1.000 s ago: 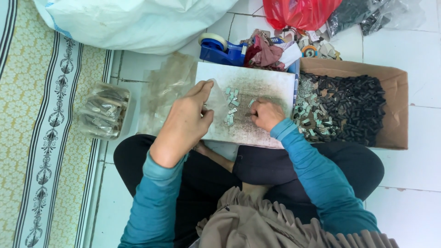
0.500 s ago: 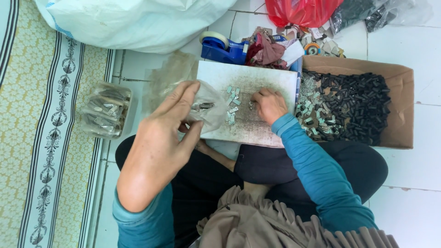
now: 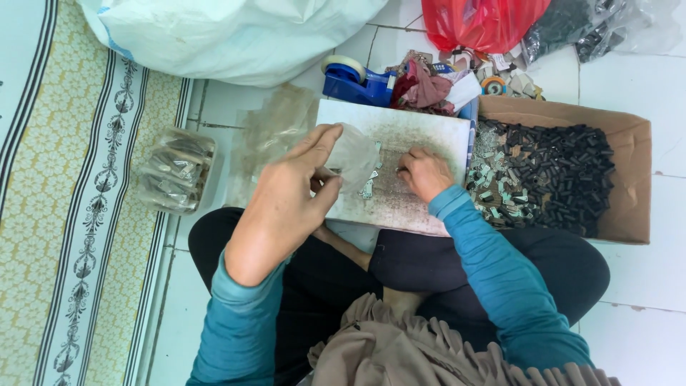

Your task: The person sits on the floor and places small metal hardware pieces into a clear plastic bag. They then seal the bag and set it aside, repeating the process with another bag.

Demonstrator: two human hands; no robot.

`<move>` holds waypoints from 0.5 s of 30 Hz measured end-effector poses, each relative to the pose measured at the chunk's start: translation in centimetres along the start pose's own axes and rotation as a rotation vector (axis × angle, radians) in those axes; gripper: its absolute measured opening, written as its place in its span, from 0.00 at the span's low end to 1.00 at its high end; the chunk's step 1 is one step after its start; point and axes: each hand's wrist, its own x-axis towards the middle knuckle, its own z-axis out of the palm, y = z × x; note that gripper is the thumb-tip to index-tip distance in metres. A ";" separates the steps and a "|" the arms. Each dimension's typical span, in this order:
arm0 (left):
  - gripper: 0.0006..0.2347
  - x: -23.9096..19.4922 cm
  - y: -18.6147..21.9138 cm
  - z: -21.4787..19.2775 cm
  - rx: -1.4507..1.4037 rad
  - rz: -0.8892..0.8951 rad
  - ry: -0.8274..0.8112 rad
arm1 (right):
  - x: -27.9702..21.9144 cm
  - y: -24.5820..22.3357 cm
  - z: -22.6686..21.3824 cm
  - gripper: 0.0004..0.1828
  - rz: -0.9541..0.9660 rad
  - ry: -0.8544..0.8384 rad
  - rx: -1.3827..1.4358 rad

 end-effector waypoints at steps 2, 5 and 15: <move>0.24 -0.3 0.5 -0.6 0.006 0.026 0.033 | 0.2 0.3 0.8 0.07 0.004 -0.005 0.017; 0.24 0.5 -1.7 0.2 0.034 0.010 0.045 | 0.2 0.4 0.9 0.07 0.009 -0.012 0.018; 0.25 0.9 -1.8 0.2 -0.129 -0.023 -0.056 | 0.7 -0.7 -3.6 0.10 0.216 -0.015 0.484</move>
